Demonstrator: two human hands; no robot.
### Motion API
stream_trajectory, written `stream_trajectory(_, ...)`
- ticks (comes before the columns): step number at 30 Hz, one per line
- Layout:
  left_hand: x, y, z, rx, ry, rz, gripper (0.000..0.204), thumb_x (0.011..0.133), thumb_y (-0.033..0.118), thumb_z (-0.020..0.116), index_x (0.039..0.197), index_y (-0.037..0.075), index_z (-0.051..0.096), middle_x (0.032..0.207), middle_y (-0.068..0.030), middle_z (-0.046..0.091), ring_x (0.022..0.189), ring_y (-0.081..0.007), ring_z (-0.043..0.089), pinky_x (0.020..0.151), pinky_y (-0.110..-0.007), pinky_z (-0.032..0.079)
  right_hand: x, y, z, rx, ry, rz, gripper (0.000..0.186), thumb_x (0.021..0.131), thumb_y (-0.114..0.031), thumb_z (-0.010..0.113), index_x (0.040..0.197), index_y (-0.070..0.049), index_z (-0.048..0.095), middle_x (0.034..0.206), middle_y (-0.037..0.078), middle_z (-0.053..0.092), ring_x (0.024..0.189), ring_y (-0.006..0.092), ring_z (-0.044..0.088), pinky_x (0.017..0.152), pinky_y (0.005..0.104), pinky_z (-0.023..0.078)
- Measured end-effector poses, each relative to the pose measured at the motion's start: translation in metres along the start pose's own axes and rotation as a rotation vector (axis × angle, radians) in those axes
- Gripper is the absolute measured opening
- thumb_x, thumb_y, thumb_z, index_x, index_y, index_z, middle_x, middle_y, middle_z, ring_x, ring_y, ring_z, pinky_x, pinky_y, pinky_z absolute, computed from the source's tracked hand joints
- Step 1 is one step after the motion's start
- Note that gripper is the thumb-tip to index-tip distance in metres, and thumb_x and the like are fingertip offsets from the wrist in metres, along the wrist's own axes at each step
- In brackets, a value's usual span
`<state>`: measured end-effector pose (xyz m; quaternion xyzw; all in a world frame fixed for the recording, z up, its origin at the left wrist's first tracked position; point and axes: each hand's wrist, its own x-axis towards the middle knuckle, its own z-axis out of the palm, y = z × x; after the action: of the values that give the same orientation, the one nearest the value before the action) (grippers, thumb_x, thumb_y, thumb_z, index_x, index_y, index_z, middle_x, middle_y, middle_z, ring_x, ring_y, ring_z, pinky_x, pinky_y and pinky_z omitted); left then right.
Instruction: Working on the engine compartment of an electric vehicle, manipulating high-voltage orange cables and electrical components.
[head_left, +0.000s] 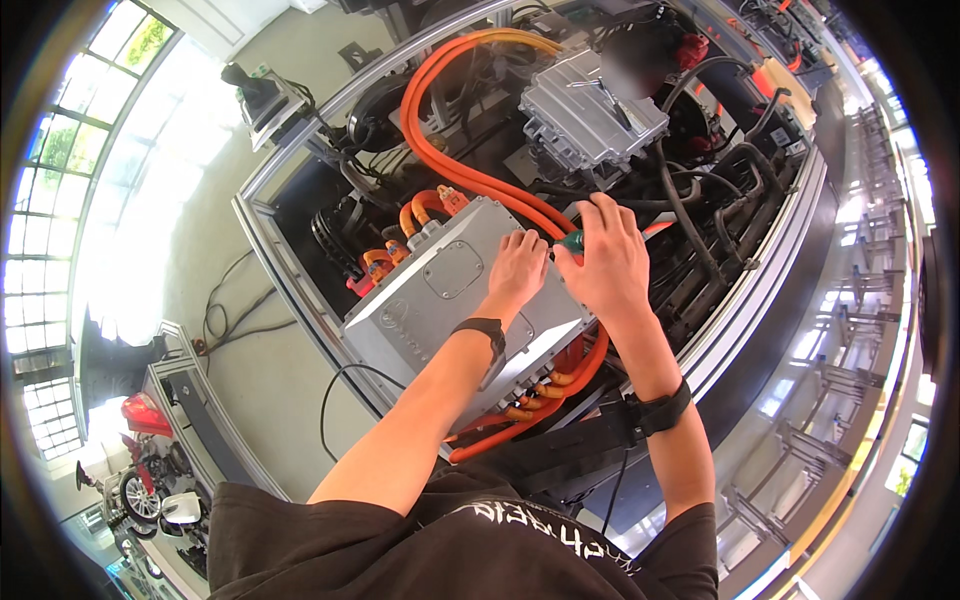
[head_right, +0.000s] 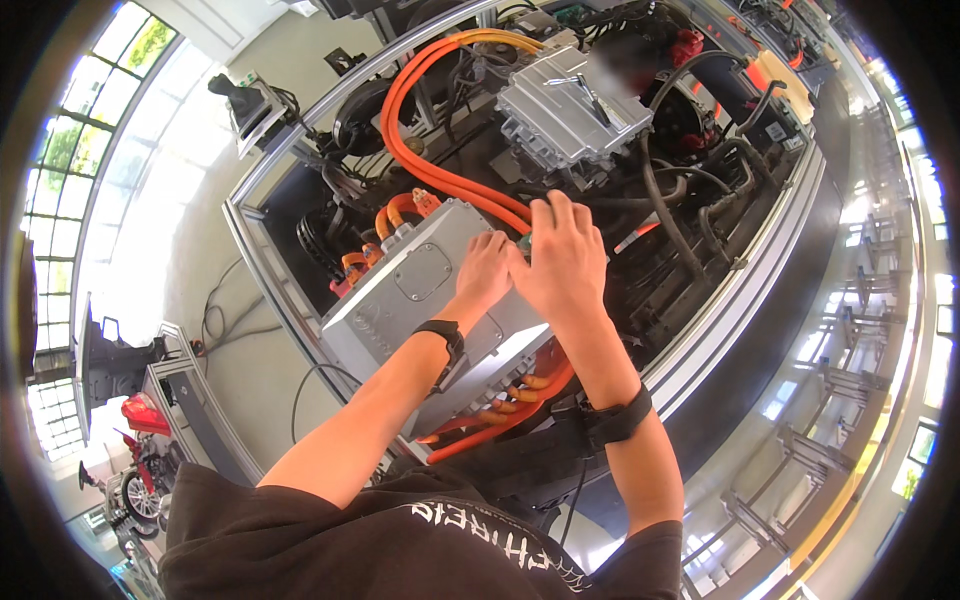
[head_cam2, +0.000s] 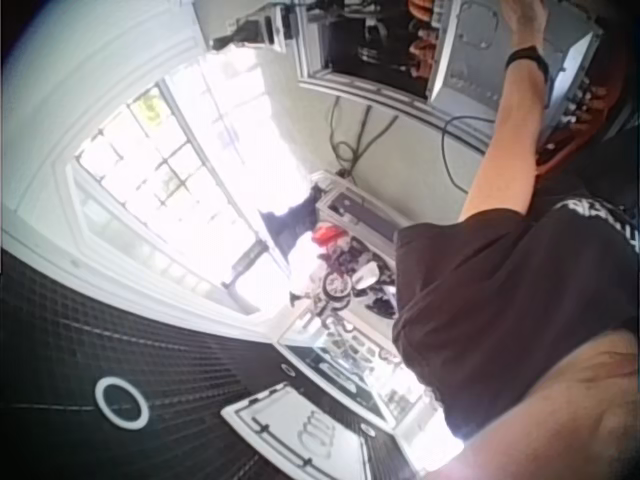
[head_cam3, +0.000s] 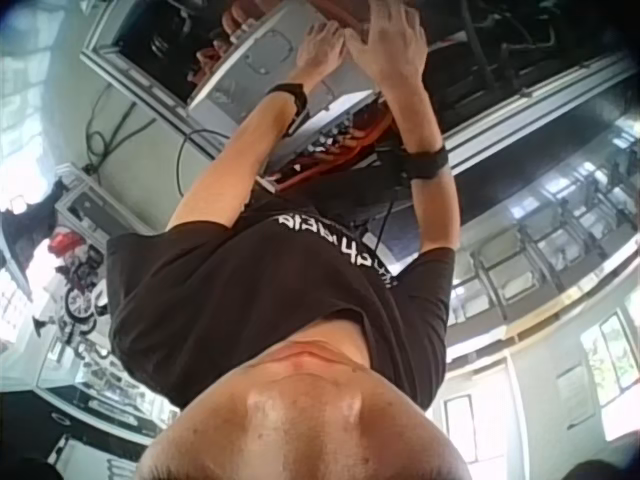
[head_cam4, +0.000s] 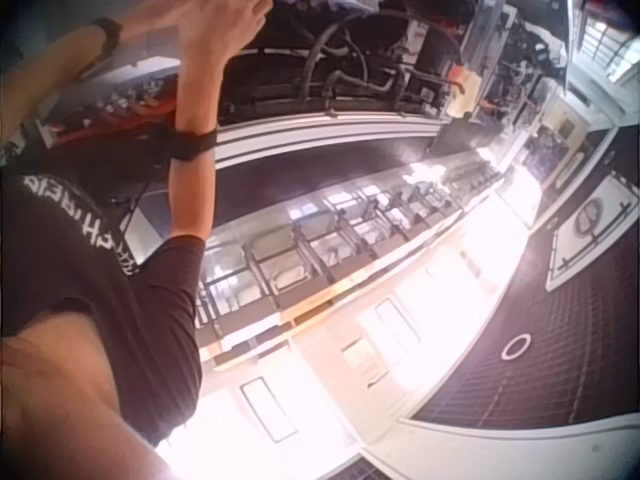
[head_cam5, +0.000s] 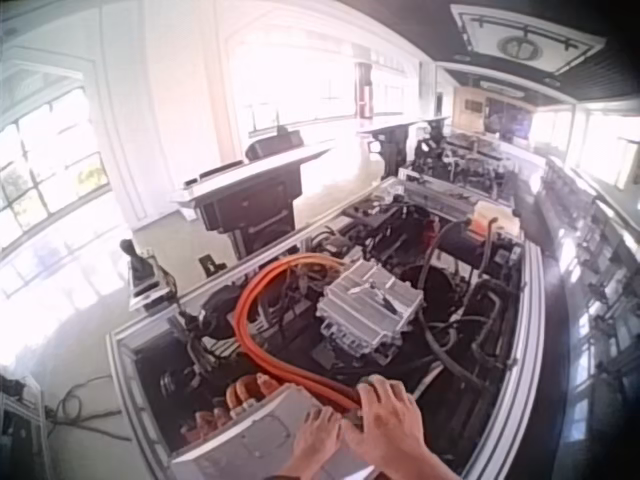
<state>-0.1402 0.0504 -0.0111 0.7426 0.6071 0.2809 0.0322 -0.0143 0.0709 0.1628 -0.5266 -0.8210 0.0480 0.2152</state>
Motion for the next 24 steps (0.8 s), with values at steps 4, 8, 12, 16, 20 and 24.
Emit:
stream_trajectory(4,-0.002,-0.005,0.000,0.021,0.006,0.002,0.011,0.082,0.013,0.064,0.089,0.006,0.061,0.093,-0.0074,0.054,0.095,-0.0262,0.053,0.085,-0.039,0.043,0.012,-0.013,-0.011,-0.052,-0.529,0.346,0.042,0.079,-0.032,0.074,0.103,-0.001,0.059,0.096,0.015,0.068,0.089,0.0355,0.065,0.078,0.0431,0.052)
stream_trajectory(8,0.000,-0.002,0.005,-0.004,0.002,0.003,0.011,0.081,0.013,0.065,0.089,0.006,0.061,0.093,-0.0076,0.054,0.094,-0.0263,0.054,0.084,-0.039,0.043,0.002,-0.001,0.005,-0.026,-0.385,0.269,0.030,0.086,-0.027,0.066,0.100,-0.003,0.055,0.088,0.017,0.067,0.081,0.0351,0.067,0.071,0.0436,0.053)
stream_trajectory(12,-0.001,-0.002,0.005,0.003,0.020,-0.006,0.011,0.080,0.013,0.064,0.088,0.007,0.060,0.092,-0.0077,0.054,0.093,-0.0262,0.053,0.084,-0.039,0.042,-0.003,0.004,0.012,0.205,-0.207,-0.049,0.030,0.086,-0.012,0.063,0.114,-0.004,0.053,0.107,0.014,0.061,0.101,0.0325,0.061,0.083,0.0414,0.050)
stream_trajectory(16,0.000,0.000,0.003,0.008,-0.021,-0.022,0.012,0.079,0.014,0.061,0.088,0.005,0.060,0.093,-0.0086,0.056,0.096,-0.0275,0.053,0.090,-0.041,0.041,-0.003,-0.002,0.008,0.228,-0.283,-0.065,0.034,0.084,-0.007,0.064,0.116,-0.004,0.053,0.114,0.013,0.056,0.109,0.0309,0.056,0.087,0.0410,0.048)
stream_trajectory(20,0.001,0.000,0.002,0.028,0.011,-0.031,0.016,0.080,0.018,0.057,0.088,0.004,0.060,0.094,-0.0091,0.058,0.100,-0.0279,0.053,0.098,-0.044,0.038,0.000,-0.004,0.005,0.194,-0.340,-0.023,0.031,0.084,-0.007,0.062,0.114,-0.004,0.054,0.113,0.013,0.056,0.101,0.0333,0.059,0.083,0.0416,0.049)
stream_trajectory(24,0.001,-0.003,0.006,0.007,0.024,-0.029,0.019,0.078,0.016,0.063,0.093,0.004,0.061,0.099,-0.0098,0.057,0.105,-0.0274,0.054,0.103,-0.045,0.036,0.001,0.001,0.011,0.221,-0.403,0.043,0.031,0.083,-0.004,0.061,0.113,-0.004,0.055,0.114,0.013,0.054,0.095,0.0353,0.060,0.080,0.0430,0.049)
